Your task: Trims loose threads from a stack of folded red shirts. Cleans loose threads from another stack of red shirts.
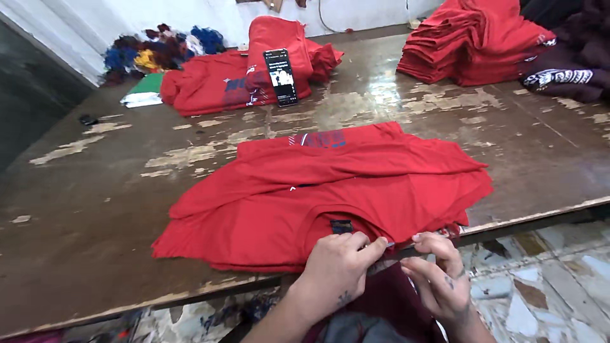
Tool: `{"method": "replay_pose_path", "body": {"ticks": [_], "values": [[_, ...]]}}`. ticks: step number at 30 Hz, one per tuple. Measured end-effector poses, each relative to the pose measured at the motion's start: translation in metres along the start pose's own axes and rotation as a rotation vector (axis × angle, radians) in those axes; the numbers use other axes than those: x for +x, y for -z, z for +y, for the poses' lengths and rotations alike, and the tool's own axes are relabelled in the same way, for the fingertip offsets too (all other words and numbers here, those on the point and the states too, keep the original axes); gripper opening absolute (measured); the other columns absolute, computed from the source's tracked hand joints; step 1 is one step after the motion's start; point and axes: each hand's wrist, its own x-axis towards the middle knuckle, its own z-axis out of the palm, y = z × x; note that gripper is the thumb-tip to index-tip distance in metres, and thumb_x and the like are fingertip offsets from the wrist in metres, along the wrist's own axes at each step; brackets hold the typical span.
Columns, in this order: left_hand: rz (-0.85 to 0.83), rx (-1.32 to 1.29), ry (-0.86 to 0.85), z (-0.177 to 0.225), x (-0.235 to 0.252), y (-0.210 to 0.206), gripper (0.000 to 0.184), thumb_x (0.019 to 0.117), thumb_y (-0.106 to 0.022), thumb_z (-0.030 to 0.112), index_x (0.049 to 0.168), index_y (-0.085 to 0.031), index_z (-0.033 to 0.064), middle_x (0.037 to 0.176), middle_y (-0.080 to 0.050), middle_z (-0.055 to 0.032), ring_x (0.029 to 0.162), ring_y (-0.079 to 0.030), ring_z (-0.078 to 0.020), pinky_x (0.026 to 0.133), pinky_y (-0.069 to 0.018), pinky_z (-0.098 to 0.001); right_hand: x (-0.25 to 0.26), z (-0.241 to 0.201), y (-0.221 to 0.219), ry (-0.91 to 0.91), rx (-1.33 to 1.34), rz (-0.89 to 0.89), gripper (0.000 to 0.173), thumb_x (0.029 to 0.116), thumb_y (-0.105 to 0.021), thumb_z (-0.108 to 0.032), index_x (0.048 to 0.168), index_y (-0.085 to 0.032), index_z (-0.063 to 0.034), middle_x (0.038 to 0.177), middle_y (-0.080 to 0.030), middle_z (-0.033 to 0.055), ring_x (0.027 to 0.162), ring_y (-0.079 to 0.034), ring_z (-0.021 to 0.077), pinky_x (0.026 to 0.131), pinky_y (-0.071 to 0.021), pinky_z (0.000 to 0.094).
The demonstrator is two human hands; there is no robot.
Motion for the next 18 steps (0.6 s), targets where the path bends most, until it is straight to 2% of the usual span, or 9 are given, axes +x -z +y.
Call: {"method": "replay_pose_path", "body": {"ticks": [4, 7, 12, 15, 17, 18], "values": [[0.033, -0.056, 0.105, -0.006, -0.010, 0.009, 0.032, 0.0953, -0.056, 0.019, 0.122, -0.073, 0.0134, 0.094, -0.072, -0.0068, 0.080, -0.071, -0.0210, 0.063, -0.0573, -0.0375, -0.005, -0.009, -0.007, 0.010, 0.038, -0.006, 0.010, 0.1022, -0.061, -0.026, 0.109, -0.063, -0.0194, 0.116, -0.057, -0.0022, 0.125, -0.055, 0.0133, 0.108, -0.0488, 0.0328], [0.045, -0.041, 0.148, -0.011, -0.018, 0.020, 0.031, 0.0970, -0.056, 0.023, 0.121, -0.073, 0.0146, 0.096, -0.072, -0.0076, 0.082, -0.071, -0.0218, 0.065, -0.0572, -0.0386, -0.006, -0.009, -0.009, 0.004, 0.060, -0.008, 0.011, 0.1016, -0.062, -0.025, 0.110, -0.064, -0.0185, 0.112, -0.058, -0.0011, 0.120, -0.057, 0.0139, 0.105, -0.0501, 0.0337], [0.094, -0.047, 0.054, -0.002, -0.013, 0.005, 0.027, 0.0964, -0.057, 0.018, 0.118, -0.073, 0.0166, 0.094, -0.072, -0.0067, 0.080, -0.071, -0.0219, 0.064, -0.0550, -0.0364, -0.007, -0.009, -0.005, -0.003, 0.042, 0.011, 0.011, 0.1015, -0.061, -0.027, 0.110, -0.063, -0.0200, 0.111, -0.056, -0.0034, 0.119, -0.056, 0.0107, 0.104, -0.0491, 0.0306], [0.129, -0.027, 0.017, -0.001, -0.011, -0.006, 0.030, 0.0950, -0.056, 0.011, 0.116, -0.076, 0.0174, 0.096, -0.076, -0.0060, 0.080, -0.073, -0.0215, 0.063, -0.0552, -0.0362, -0.001, -0.012, -0.007, 0.011, 0.059, 0.018, 0.011, 0.1016, -0.061, -0.026, 0.110, -0.063, -0.0180, 0.108, -0.056, -0.0009, 0.115, -0.058, 0.0130, 0.102, -0.0510, 0.0328], [0.134, -0.036, 0.051, -0.007, -0.014, -0.002, 0.030, 0.0961, -0.055, 0.012, 0.117, -0.076, 0.0166, 0.097, -0.076, -0.0066, 0.081, -0.073, -0.0215, 0.063, -0.0557, -0.0366, 0.002, -0.020, -0.007, -0.009, 0.084, -0.012, 0.009, 0.1020, -0.061, -0.026, 0.108, -0.061, -0.0194, 0.107, -0.054, -0.0017, 0.114, -0.057, 0.0121, 0.103, -0.0499, 0.0315], [0.138, -0.060, 0.107, -0.012, -0.017, 0.003, 0.029, 0.0984, -0.055, 0.017, 0.120, -0.075, 0.0156, 0.099, -0.076, -0.0073, 0.084, -0.073, -0.0210, 0.067, -0.0579, -0.0368, 0.001, -0.027, -0.008, -0.021, 0.108, -0.057, 0.008, 0.1024, -0.061, -0.028, 0.106, -0.061, -0.0204, 0.106, -0.055, -0.0024, 0.115, -0.057, 0.0115, 0.103, -0.0494, 0.0311]]}}
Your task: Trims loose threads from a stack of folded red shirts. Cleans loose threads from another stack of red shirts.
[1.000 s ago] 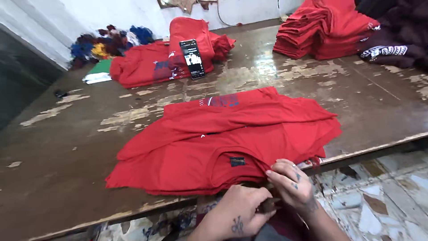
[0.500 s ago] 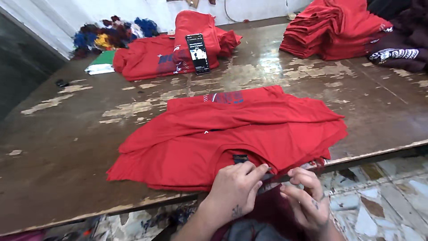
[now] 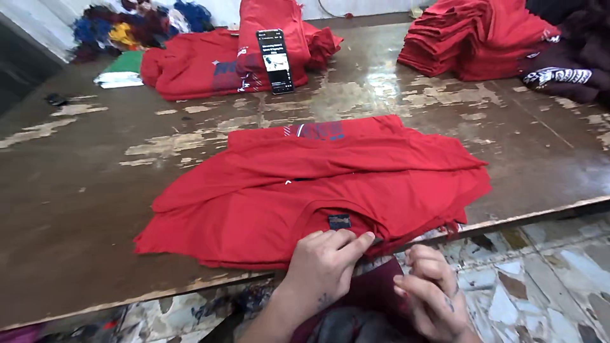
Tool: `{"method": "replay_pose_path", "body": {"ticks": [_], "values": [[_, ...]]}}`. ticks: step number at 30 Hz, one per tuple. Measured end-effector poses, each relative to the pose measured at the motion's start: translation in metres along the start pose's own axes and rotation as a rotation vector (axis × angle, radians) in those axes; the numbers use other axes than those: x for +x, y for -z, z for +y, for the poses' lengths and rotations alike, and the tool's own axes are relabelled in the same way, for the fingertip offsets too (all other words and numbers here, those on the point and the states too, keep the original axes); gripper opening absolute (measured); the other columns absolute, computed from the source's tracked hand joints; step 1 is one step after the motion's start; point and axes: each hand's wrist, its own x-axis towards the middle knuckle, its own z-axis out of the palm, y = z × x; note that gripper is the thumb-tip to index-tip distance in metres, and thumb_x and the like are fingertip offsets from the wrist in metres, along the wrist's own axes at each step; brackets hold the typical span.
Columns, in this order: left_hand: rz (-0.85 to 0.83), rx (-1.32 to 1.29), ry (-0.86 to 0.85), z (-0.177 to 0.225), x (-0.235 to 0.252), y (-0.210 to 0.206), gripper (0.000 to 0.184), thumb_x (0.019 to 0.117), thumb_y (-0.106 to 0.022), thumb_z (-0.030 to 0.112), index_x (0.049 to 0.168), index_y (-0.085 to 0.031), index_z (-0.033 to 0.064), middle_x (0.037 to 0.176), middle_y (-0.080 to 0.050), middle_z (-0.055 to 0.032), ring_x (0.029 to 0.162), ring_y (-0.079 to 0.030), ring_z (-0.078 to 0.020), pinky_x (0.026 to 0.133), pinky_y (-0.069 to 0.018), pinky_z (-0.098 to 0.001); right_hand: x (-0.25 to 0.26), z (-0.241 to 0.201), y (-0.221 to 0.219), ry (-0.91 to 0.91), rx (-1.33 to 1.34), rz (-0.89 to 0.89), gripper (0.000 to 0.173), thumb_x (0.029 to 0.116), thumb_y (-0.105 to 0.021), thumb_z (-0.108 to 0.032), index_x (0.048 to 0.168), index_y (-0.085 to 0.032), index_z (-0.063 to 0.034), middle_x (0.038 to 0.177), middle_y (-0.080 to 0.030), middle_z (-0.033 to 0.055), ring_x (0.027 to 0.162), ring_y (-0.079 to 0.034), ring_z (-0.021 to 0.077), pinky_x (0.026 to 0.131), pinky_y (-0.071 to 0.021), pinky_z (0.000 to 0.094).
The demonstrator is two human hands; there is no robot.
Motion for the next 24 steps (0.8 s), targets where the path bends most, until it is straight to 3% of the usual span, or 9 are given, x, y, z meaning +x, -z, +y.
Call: {"method": "replay_pose_path", "body": {"ticks": [3, 5, 7, 9, 11, 12, 14, 17, 24], "values": [[0.129, -0.118, 0.326, -0.015, -0.009, 0.032, 0.034, 0.0986, -0.059, 0.022, 0.126, -0.070, 0.0043, 0.099, -0.072, -0.0108, 0.079, -0.069, -0.0154, 0.068, -0.0590, -0.0337, -0.005, -0.025, -0.015, -0.012, 0.123, -0.386, 0.017, 0.1017, -0.063, -0.027, 0.117, -0.068, -0.0198, 0.107, -0.068, 0.0026, 0.111, -0.064, 0.0154, 0.102, -0.0519, 0.0329], [0.297, -0.182, 0.544, -0.026, -0.017, 0.054, 0.030, 0.1034, -0.052, 0.017, 0.118, -0.070, -0.0025, 0.085, -0.069, -0.0037, 0.067, -0.061, -0.0056, 0.061, -0.0524, -0.0241, -0.004, -0.036, -0.027, 0.053, 0.171, -0.592, 0.026, 0.0984, -0.065, -0.017, 0.124, -0.071, -0.0149, 0.089, -0.075, 0.0064, 0.086, -0.073, 0.0192, 0.084, -0.0589, 0.0350], [0.321, -0.198, 0.680, -0.029, -0.020, 0.067, 0.032, 0.1074, -0.047, 0.023, 0.108, -0.068, -0.0008, 0.071, -0.058, 0.0047, 0.056, -0.049, -0.0012, 0.052, -0.0434, -0.0211, 0.003, -0.030, -0.040, 0.181, 0.206, -0.577, 0.021, 0.1021, -0.060, -0.025, 0.094, -0.074, -0.0128, 0.062, -0.064, 0.0011, 0.061, -0.065, 0.0158, 0.073, -0.0555, 0.0312], [0.033, -0.003, 0.785, -0.022, -0.020, 0.071, 0.045, 0.1045, -0.050, 0.042, 0.098, -0.070, 0.0018, 0.068, -0.062, -0.0056, 0.059, -0.061, -0.0187, 0.055, -0.0508, -0.0407, 0.023, -0.023, -0.054, 0.255, 0.218, -0.456, 0.041, 0.1051, -0.055, -0.039, 0.073, -0.064, -0.0144, 0.059, -0.056, -0.0002, 0.064, -0.061, 0.0152, 0.082, -0.0527, 0.0316], [-0.298, 0.105, 0.906, -0.015, -0.017, 0.065, 0.051, 0.0995, -0.055, 0.050, 0.098, -0.071, 0.0017, 0.076, -0.068, -0.0173, 0.075, -0.070, -0.0382, 0.067, -0.0526, -0.0621, 0.042, -0.015, -0.075, 0.253, 0.256, -0.333, 0.035, 0.1035, -0.059, -0.035, 0.078, -0.064, -0.0116, 0.075, -0.060, 0.0052, 0.083, -0.064, 0.0211, 0.093, -0.0518, 0.0380], [-0.316, 0.131, 0.926, -0.014, -0.019, 0.060, 0.044, 0.0988, -0.057, 0.044, 0.095, -0.070, 0.0026, 0.075, -0.068, -0.0163, 0.075, -0.069, -0.0375, 0.066, -0.0522, -0.0612, 0.050, -0.011, -0.085, 0.227, 0.268, -0.318, 0.028, 0.1018, -0.062, -0.031, 0.084, -0.067, -0.0098, 0.089, -0.067, 0.0088, 0.098, -0.067, 0.0251, 0.099, -0.0529, 0.0414], [-0.085, 0.063, 0.880, -0.015, -0.033, 0.057, 0.027, 0.0955, -0.058, 0.028, 0.085, -0.068, 0.0051, 0.065, -0.060, -0.0060, 0.061, -0.061, -0.0222, 0.056, -0.0494, -0.0447, 0.060, -0.002, -0.104, 0.128, 0.258, -0.314, 0.023, 0.1000, -0.062, -0.028, 0.093, -0.068, -0.0071, 0.103, -0.074, 0.0116, 0.107, -0.070, 0.0275, 0.097, -0.0562, 0.0426], [0.413, -0.441, 0.791, -0.014, -0.054, 0.047, 0.015, 0.0934, -0.060, 0.012, 0.079, -0.059, 0.0127, 0.060, -0.054, 0.0102, 0.046, -0.052, -0.0001, 0.042, -0.0458, -0.0185, 0.063, 0.003, -0.117, 0.004, 0.221, -0.263, 0.035, 0.1027, -0.056, -0.037, 0.102, -0.069, -0.0047, 0.087, -0.072, 0.0085, 0.083, -0.071, 0.0223, 0.077, -0.0582, 0.0382], [0.592, -0.850, 0.627, -0.027, -0.070, 0.017, 0.013, 0.0958, -0.065, 0.016, 0.084, -0.061, 0.0189, 0.062, -0.061, 0.0096, 0.046, -0.058, -0.0027, 0.043, -0.0530, -0.0202, 0.069, 0.017, -0.127, 0.104, 0.203, -0.259, 0.020, 0.1006, -0.059, -0.018, 0.094, -0.073, -0.0063, 0.080, -0.071, 0.0086, 0.078, -0.070, 0.0238, 0.073, -0.0573, 0.0377]]}}
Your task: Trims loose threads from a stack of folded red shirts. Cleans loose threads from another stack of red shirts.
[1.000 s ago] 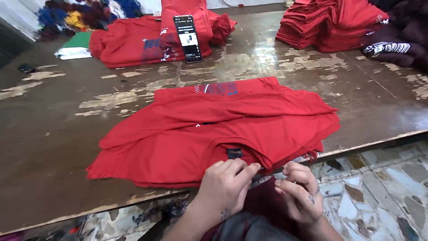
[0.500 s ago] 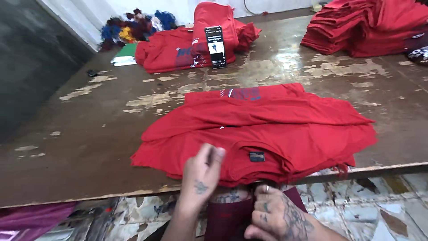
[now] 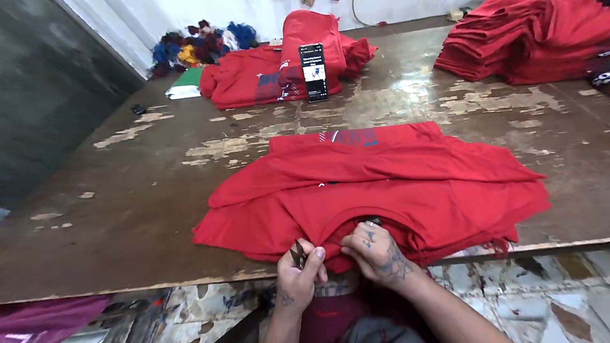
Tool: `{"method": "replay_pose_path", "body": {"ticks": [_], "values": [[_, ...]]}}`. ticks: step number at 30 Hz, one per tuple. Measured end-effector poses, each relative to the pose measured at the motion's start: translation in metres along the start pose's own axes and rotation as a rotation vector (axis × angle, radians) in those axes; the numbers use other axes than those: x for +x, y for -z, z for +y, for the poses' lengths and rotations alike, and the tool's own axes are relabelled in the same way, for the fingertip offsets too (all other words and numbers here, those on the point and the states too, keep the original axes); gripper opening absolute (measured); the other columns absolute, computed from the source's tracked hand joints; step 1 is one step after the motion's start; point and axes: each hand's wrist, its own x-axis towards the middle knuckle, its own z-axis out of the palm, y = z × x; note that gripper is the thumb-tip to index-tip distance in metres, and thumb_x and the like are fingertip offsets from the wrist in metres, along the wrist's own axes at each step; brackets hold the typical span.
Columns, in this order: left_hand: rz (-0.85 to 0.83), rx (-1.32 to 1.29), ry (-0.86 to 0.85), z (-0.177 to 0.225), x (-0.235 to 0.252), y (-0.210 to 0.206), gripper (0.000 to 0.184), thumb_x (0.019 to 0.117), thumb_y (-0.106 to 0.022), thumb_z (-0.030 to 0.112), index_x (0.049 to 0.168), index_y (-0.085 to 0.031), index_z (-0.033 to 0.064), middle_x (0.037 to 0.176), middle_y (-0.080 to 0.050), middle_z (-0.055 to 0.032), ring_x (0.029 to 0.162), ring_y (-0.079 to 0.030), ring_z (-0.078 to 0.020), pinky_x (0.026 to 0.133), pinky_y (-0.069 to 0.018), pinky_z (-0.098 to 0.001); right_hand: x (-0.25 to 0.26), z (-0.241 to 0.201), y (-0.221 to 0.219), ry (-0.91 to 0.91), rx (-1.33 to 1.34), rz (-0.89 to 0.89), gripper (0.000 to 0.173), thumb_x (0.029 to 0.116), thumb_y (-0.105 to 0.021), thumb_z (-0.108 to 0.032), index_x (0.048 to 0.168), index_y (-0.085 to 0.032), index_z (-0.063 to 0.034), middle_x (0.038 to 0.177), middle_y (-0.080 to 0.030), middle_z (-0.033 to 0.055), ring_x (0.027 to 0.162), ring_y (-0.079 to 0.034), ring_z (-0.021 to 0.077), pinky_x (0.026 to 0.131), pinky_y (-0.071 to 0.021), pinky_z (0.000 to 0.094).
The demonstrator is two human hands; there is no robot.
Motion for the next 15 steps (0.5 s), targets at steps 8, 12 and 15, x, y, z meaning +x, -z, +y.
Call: {"method": "replay_pose_path", "body": {"ticks": [8, 12, 15], "values": [[-0.150, -0.045, 0.070, -0.001, 0.014, 0.005, 0.014, 0.0958, -0.066, 0.021, 0.083, -0.061, 0.0221, 0.063, -0.059, 0.0124, 0.047, -0.057, -0.0002, 0.044, -0.0534, -0.0197, 0.008, 0.001, 0.019, -0.134, 0.069, -0.146, 0.036, 0.1041, -0.055, -0.032, 0.112, -0.070, -0.0007, 0.086, -0.072, 0.0094, 0.080, -0.071, 0.0232, 0.077, -0.0586, 0.0402], [-0.227, 0.020, 0.075, 0.001, 0.016, 0.009, 0.015, 0.0979, -0.065, 0.024, 0.084, -0.061, 0.0211, 0.062, -0.059, 0.0121, 0.048, -0.058, -0.0005, 0.045, -0.0535, -0.0196, -0.002, 0.003, 0.014, -0.030, 0.058, -0.017, 0.020, 0.1014, -0.055, -0.014, 0.093, -0.070, -0.0036, 0.082, -0.072, 0.0101, 0.079, -0.071, 0.0245, 0.076, -0.0579, 0.0378], [-0.285, 0.512, -0.020, 0.015, 0.019, 0.015, 0.019, 0.1001, -0.060, 0.024, 0.088, -0.061, 0.0098, 0.068, -0.059, 0.0061, 0.056, -0.057, -0.0016, 0.051, -0.0500, -0.0194, -0.013, -0.001, 0.016, -0.041, 0.118, 0.025, 0.025, 0.1047, -0.050, -0.016, 0.094, -0.068, -0.0032, 0.090, -0.073, 0.0115, 0.090, -0.072, 0.0241, 0.087, -0.0576, 0.0372]]}}
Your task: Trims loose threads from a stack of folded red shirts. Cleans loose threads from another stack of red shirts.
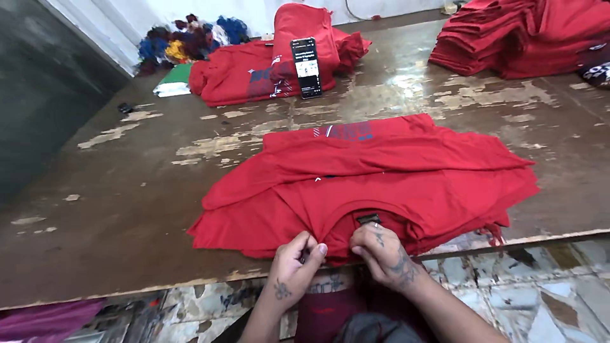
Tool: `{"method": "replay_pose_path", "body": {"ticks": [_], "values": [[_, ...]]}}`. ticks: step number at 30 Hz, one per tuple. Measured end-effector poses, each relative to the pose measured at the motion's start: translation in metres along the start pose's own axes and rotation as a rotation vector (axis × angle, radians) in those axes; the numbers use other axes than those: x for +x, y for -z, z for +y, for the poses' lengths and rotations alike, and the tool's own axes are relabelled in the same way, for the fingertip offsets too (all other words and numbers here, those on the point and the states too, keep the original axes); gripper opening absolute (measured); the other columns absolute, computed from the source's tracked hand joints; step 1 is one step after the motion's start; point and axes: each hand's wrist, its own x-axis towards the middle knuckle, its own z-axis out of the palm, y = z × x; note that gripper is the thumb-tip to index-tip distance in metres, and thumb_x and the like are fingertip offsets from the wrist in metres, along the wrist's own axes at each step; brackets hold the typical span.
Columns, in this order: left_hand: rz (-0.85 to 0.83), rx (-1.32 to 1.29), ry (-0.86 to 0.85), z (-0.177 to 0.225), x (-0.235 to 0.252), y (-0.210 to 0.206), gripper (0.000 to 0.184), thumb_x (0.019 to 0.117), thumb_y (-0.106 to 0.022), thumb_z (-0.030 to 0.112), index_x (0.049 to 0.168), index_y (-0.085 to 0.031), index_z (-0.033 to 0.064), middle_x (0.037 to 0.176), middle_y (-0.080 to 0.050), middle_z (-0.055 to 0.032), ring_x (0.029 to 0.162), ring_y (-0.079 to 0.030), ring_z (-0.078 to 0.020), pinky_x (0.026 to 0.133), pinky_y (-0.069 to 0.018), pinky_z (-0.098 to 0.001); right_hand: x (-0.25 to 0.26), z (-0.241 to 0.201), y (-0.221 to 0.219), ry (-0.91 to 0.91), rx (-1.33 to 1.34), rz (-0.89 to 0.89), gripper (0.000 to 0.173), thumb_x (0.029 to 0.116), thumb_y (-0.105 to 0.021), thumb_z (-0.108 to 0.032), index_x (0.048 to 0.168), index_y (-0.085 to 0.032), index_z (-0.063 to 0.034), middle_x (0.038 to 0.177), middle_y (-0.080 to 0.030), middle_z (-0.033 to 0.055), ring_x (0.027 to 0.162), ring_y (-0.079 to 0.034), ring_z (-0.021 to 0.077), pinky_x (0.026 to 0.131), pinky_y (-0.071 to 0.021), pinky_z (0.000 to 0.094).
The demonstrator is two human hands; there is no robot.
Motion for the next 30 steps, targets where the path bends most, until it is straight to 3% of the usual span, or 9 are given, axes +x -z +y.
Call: {"method": "replay_pose_path", "body": {"ticks": [3, 14, 18, 20, 22, 24, 26, 28, 30], "values": [[-0.117, 0.582, -0.035, 0.024, 0.000, 0.016, 0.042, 0.0951, -0.059, 0.031, 0.126, -0.064, 0.0038, 0.091, -0.070, -0.0075, 0.072, -0.067, -0.0219, 0.058, -0.0545, -0.0437, -0.012, -0.005, -0.005, -0.011, 0.091, 0.035, 0.024, 0.1022, -0.055, -0.020, 0.092, -0.071, -0.0045, 0.092, -0.072, 0.0125, 0.096, -0.070, 0.0260, 0.098, -0.0525, 0.0407], [-0.265, 0.774, -0.322, 0.051, -0.006, 0.025, 0.032, 0.0999, -0.048, 0.016, 0.112, -0.076, 0.0107, 0.095, -0.075, -0.0104, 0.081, -0.075, -0.0299, 0.062, -0.0590, -0.0477, -0.004, -0.019, 0.000, -0.083, 0.182, 0.040, 0.024, 0.0982, -0.064, -0.025, 0.089, -0.076, -0.0061, 0.074, -0.066, 0.0107, 0.079, -0.067, 0.0215, 0.104, -0.0447, 0.0432], [-0.116, 0.625, -0.140, 0.030, -0.009, 0.032, 0.038, 0.0995, -0.054, 0.030, 0.130, -0.066, 0.0097, 0.098, -0.070, -0.0098, 0.077, -0.069, -0.0240, 0.060, -0.0552, -0.0440, -0.010, -0.016, 0.005, 0.011, 0.212, -0.011, 0.056, 0.1052, -0.051, -0.048, 0.070, -0.061, -0.0061, 0.065, -0.060, 0.0107, 0.072, -0.065, 0.0251, 0.106, -0.0457, 0.0491], [-0.013, 0.593, -0.060, 0.011, -0.007, 0.036, 0.048, 0.0941, -0.060, 0.028, 0.136, -0.063, 0.0048, 0.090, -0.069, -0.0098, 0.068, -0.063, -0.0236, 0.058, -0.0520, -0.0447, 0.000, -0.015, 0.007, -0.024, 0.120, -0.012, 0.055, 0.1022, -0.053, -0.054, 0.083, -0.061, -0.0035, 0.083, -0.064, 0.0155, 0.088, -0.067, 0.0273, 0.095, -0.0537, 0.0410], [0.033, 0.612, -0.023, -0.007, -0.006, 0.038, 0.032, 0.0970, -0.059, 0.021, 0.121, -0.072, 0.0043, 0.093, -0.075, -0.0111, 0.077, -0.073, -0.0263, 0.067, -0.0581, -0.0499, 0.015, -0.013, 0.005, -0.101, -0.030, -0.110, 0.042, 0.1010, -0.059, -0.039, 0.114, -0.067, -0.0003, 0.103, -0.072, 0.0170, 0.100, -0.071, 0.0279, 0.090, -0.0581, 0.0388], [0.145, 0.486, -0.008, -0.020, -0.008, 0.039, 0.028, 0.1026, -0.051, 0.019, 0.103, -0.072, 0.0000, 0.086, -0.072, -0.0077, 0.076, -0.069, -0.0144, 0.070, -0.0574, -0.0348, 0.025, -0.005, 0.000, -0.167, -0.030, -0.163, 0.035, 0.0989, -0.056, -0.013, 0.129, -0.064, 0.0017, 0.093, -0.074, 0.0135, 0.082, -0.073, 0.0254, 0.077, -0.0605, 0.0405], [0.260, 0.260, 0.011, -0.028, -0.007, 0.038, 0.033, 0.1060, -0.047, 0.024, 0.092, -0.066, 0.0000, 0.070, -0.059, 0.0027, 0.062, -0.053, 0.0013, 0.059, -0.0455, -0.0176, 0.031, 0.005, 0.004, -0.173, 0.117, -0.203, 0.036, 0.1006, -0.050, -0.006, 0.134, -0.062, 0.0015, 0.089, -0.073, 0.0131, 0.075, -0.069, 0.0221, 0.075, -0.0579, 0.0381], [0.284, 0.185, 0.016, -0.028, -0.007, 0.037, 0.034, 0.1057, -0.048, 0.025, 0.087, -0.065, 0.0009, 0.067, -0.056, 0.0060, 0.059, -0.049, 0.0049, 0.057, -0.0421, -0.0144, 0.032, 0.012, 0.009, -0.119, 0.205, -0.264, 0.036, 0.1020, -0.046, -0.005, 0.131, -0.067, -0.0029, 0.111, -0.076, 0.0126, 0.099, -0.073, 0.0200, 0.093, -0.0570, 0.0367], [0.276, 0.203, 0.005, -0.027, -0.005, 0.037, 0.033, 0.1049, -0.048, 0.023, 0.085, -0.064, 0.0012, 0.066, -0.056, 0.0059, 0.060, -0.050, 0.0049, 0.058, -0.0418, -0.0142, 0.034, 0.013, 0.009, -0.091, 0.203, -0.293, 0.037, 0.0997, -0.047, -0.005, 0.126, -0.073, -0.0070, 0.105, -0.076, 0.0141, 0.094, -0.072, 0.0236, 0.089, -0.0561, 0.0390]]}}
